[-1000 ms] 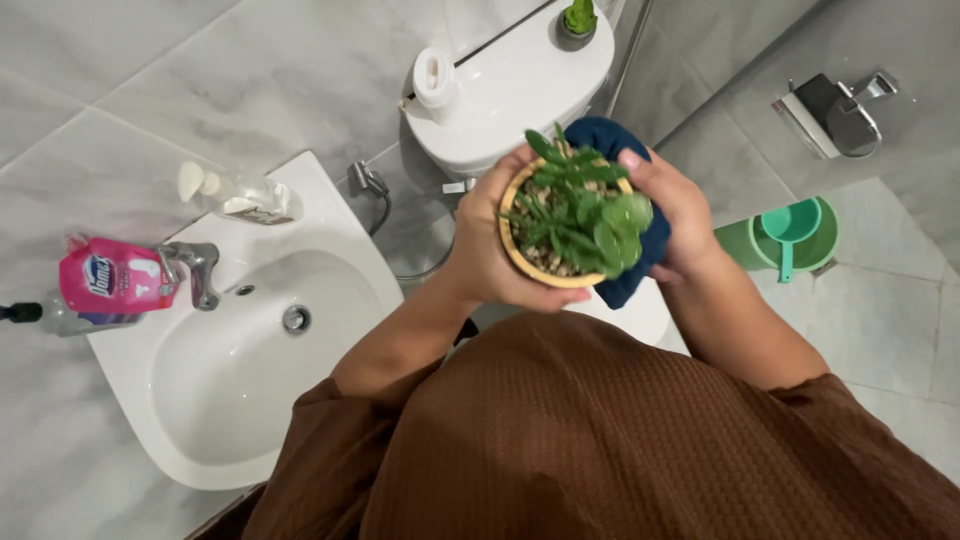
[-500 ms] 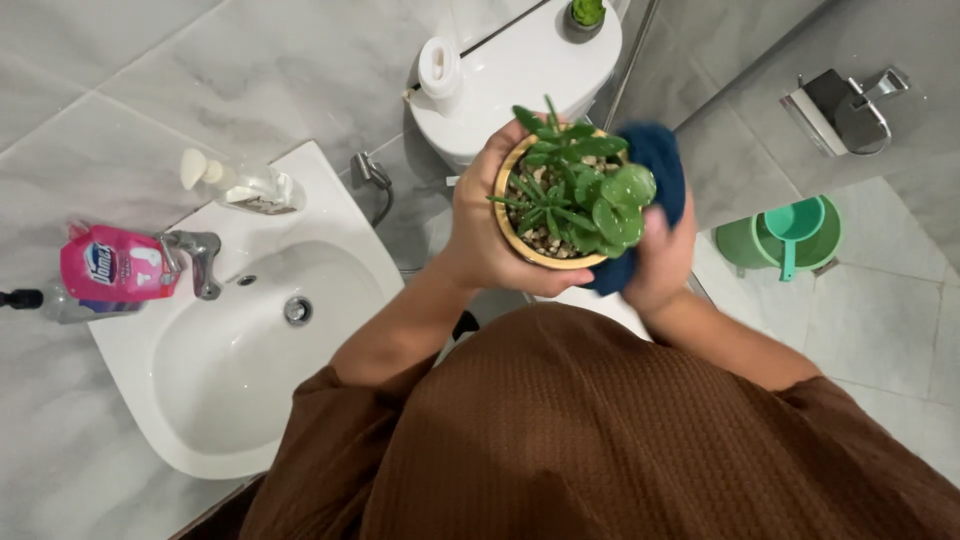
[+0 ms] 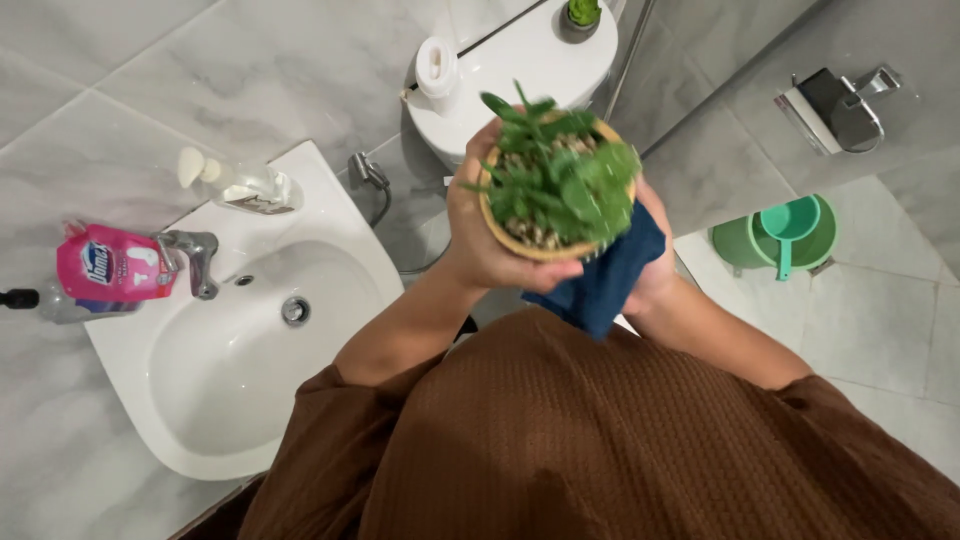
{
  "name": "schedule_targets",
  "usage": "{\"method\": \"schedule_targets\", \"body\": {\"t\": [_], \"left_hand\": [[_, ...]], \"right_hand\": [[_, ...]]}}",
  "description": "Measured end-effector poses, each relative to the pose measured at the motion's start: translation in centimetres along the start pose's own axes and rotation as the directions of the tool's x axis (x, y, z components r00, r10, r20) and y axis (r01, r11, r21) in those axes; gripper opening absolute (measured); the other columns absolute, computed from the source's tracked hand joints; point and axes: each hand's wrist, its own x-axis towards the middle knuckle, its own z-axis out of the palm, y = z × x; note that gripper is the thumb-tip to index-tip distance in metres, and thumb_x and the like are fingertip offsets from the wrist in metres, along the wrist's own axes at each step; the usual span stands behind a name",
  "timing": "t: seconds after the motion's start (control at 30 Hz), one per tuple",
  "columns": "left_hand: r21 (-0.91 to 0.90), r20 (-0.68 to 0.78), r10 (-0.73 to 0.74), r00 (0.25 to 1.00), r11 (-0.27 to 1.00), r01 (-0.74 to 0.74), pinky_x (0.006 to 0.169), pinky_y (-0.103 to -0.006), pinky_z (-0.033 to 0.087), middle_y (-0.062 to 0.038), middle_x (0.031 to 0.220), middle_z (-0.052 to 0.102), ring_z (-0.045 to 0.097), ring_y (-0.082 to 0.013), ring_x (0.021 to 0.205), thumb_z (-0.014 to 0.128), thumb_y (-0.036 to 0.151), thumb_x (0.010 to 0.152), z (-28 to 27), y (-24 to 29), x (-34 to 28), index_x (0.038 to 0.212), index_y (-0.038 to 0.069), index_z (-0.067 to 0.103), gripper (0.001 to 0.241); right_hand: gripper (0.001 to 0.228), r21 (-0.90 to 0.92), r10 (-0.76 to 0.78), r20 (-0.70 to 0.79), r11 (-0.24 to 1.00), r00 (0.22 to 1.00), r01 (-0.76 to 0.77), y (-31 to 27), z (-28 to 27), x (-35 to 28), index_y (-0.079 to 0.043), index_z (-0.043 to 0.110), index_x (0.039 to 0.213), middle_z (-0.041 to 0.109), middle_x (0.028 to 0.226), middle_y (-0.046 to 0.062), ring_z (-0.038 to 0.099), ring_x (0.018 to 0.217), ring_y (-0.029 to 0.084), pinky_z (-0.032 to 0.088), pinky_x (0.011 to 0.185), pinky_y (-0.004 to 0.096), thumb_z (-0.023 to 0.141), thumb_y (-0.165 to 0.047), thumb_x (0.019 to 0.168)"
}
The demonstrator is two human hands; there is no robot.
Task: The person cleans a bathroom sink and toilet area using a blue cloth. They wipe the sink basin and faucet, then move to the toilet to wipe the lid and tank. The person also cleans a roll of toilet paper and two small potted plants before placing them back on the toilet tank.
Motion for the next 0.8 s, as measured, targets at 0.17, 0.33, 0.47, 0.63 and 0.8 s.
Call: {"method": "schedule_targets", "body": {"t": [0.17, 0.33, 0.47, 0.63, 0.8], "left_hand": [[0.102, -0.093, -0.004, 0.996, 0.995, 0.014, 0.115, -0.0489, 0.049, -0.022, 0.136, 0.062, 0.064, -0.0321, 0.125, 0.109, 0.012, 0.047, 1.1, 0.3, -0.4, 0.145, -0.007, 0.039, 0.123], [0.08, 0.064, -0.1, 0.993, 0.992, 0.095, 0.116, -0.0474, 0.048, -0.017, 0.141, 0.06, 0.061, -0.0283, 0.13, 0.111, 0.019, 0.044, 0.2, 0.6, 0.2, 0.143, 0.001, 0.048, 0.119], [0.166, 0.261, -0.125, 0.957, 0.983, 0.083, 0.135, -0.043, 0.048, 0.002, 0.152, 0.05, 0.056, -0.0213, 0.144, 0.101, 0.015, 0.048, -0.7, 1.3, 2.2, 0.156, 0.021, 0.04, 0.124], [0.311, 0.377, -0.215, 0.901, 0.945, 0.095, 0.132, -0.0497, 0.038, -0.009, 0.161, 0.031, 0.038, -0.0317, 0.15, 0.097, 0.044, 0.049, -2.8, 0.2, 3.2, 0.155, 0.019, 0.046, 0.12], [0.46, 0.189, -0.281, 0.941, 0.872, 0.169, 0.118, -0.0431, 0.056, -0.009, 0.135, 0.057, 0.061, -0.0289, 0.129, 0.1, 0.036, 0.059, -1.0, 0.7, 2.6, 0.15, 0.016, 0.044, 0.108]], "right_hand": [[0.089, -0.029, -0.269, -0.134, 0.963, 0.954, 0.267, 1.4, -1.9, 0.0, 0.002, 0.049, 0.146, 0.056, 0.144, 0.031, 0.062, 0.124, 0.046, 0.047, 0.114, 0.063, 0.042, -0.067, 0.09], [0.085, -0.327, -0.702, 0.608, 0.204, 0.371, 0.923, 0.6, -3.0, 2.1, 0.003, 0.036, 0.149, 0.049, 0.148, 0.028, 0.052, 0.138, 0.038, 0.042, 0.119, 0.056, 0.062, -0.054, 0.091], [0.083, -0.358, -0.703, 0.531, 0.32, 0.473, 0.877, 0.7, -3.1, 1.5, 0.002, 0.036, 0.15, 0.049, 0.148, 0.027, 0.051, 0.138, 0.038, 0.042, 0.12, 0.055, 0.062, -0.051, 0.092], [0.077, -0.353, -0.616, 0.31, 0.632, 0.724, 0.69, 0.2, -2.3, 1.2, -0.001, 0.035, 0.152, 0.049, 0.148, 0.025, 0.05, 0.138, 0.037, 0.041, 0.121, 0.054, 0.06, -0.044, 0.093], [0.073, -0.294, -0.469, 0.135, 0.822, 0.873, 0.487, -0.7, -1.8, 0.9, -0.003, 0.035, 0.154, 0.048, 0.148, 0.023, 0.05, 0.138, 0.036, 0.041, 0.122, 0.053, 0.058, -0.039, 0.095]]}}
